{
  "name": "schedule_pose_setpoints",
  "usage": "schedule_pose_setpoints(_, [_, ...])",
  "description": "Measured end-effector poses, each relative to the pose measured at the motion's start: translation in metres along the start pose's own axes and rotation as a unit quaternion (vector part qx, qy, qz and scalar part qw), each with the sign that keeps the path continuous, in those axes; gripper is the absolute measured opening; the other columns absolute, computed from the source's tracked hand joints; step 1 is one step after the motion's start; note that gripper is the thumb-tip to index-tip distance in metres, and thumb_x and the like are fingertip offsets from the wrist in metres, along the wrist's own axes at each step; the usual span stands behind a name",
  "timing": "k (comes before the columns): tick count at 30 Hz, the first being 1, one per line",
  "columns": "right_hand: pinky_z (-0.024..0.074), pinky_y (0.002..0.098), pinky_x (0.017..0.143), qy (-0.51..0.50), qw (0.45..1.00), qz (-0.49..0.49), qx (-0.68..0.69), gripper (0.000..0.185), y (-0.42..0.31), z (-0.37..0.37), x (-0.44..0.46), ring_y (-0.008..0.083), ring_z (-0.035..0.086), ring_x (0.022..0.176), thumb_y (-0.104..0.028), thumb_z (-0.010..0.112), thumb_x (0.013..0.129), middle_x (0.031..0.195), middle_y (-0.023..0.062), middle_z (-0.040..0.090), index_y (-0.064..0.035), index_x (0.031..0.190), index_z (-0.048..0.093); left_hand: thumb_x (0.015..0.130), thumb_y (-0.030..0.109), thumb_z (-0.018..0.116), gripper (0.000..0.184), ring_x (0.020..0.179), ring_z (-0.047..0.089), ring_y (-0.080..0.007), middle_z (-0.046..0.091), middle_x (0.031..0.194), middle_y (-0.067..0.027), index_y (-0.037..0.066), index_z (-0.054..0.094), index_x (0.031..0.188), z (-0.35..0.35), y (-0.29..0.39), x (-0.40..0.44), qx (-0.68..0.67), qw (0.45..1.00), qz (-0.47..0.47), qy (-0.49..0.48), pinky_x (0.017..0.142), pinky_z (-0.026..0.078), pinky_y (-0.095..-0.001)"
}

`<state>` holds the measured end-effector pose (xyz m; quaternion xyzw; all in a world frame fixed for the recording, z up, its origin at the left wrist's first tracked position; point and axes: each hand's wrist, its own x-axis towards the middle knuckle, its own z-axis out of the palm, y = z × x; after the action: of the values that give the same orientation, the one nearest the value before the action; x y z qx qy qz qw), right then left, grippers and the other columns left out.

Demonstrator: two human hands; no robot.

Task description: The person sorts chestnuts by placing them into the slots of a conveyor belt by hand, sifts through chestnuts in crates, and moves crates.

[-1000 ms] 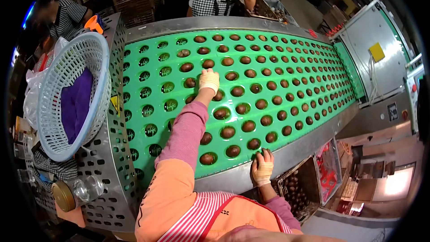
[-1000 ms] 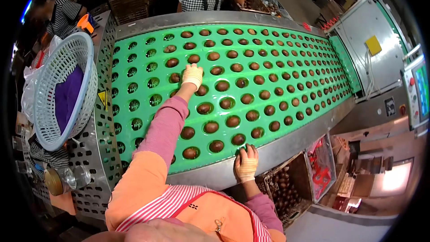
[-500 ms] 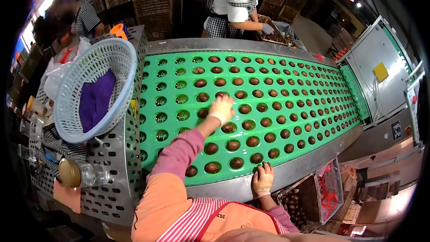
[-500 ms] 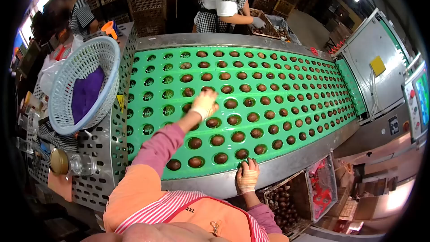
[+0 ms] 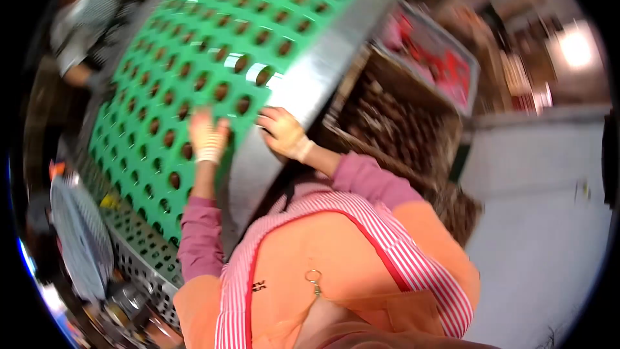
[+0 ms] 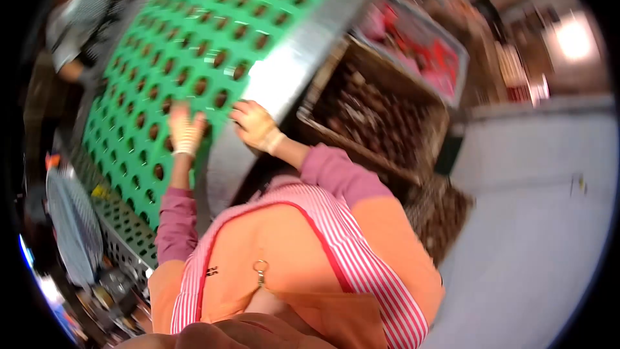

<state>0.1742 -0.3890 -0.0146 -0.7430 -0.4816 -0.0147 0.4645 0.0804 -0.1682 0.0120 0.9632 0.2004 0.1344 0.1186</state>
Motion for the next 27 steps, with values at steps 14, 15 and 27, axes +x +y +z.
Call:
schedule_pose_setpoints(14, [0.0464,0.04,0.094,0.179,0.749,0.635,-0.059,0.041,0.229,-0.249,-0.201,0.0353,0.06,0.111,-0.03,0.052,0.092,0.121,0.0178,0.063,-0.0057,0.123,0.062,0.092,0.025,0.055,0.056,0.118,0.053,-0.033,0.052,0.132,-0.0221,0.003,0.04,0.141,0.201,0.295,0.054,-0.406,0.866,-0.026,-0.29,0.1,0.042,-0.0381])
schedule_pose_setpoints(15, [0.0466,0.0402,0.093,0.143,0.753,0.639,-0.063,0.041,0.245,-0.249,-0.201,0.0361,0.059,0.111,-0.03,0.05,0.092,0.122,0.018,0.063,-0.0056,0.123,0.061,0.093,0.028,0.055,0.057,0.119,0.053,-0.0328,0.052,0.133,-0.0214,0.003,0.039,0.142,0.228,0.305,0.068,-0.359,0.889,-0.009,-0.285,0.1,0.042,-0.0385])
schedule_pose_setpoints(27, [0.0436,0.0458,0.098,0.064,0.691,0.719,-0.034,0.07,0.293,-0.193,-0.201,0.0426,0.052,0.121,-0.052,0.051,0.09,0.136,0.0259,0.05,-0.0042,0.14,0.043,0.097,0.046,0.041,0.059,0.123,0.049,-0.0421,0.049,0.132,-0.0292,0.004,0.043,0.138,0.315,0.36,0.098,-0.041,0.918,-0.045,-0.391,0.103,0.04,-0.0458])
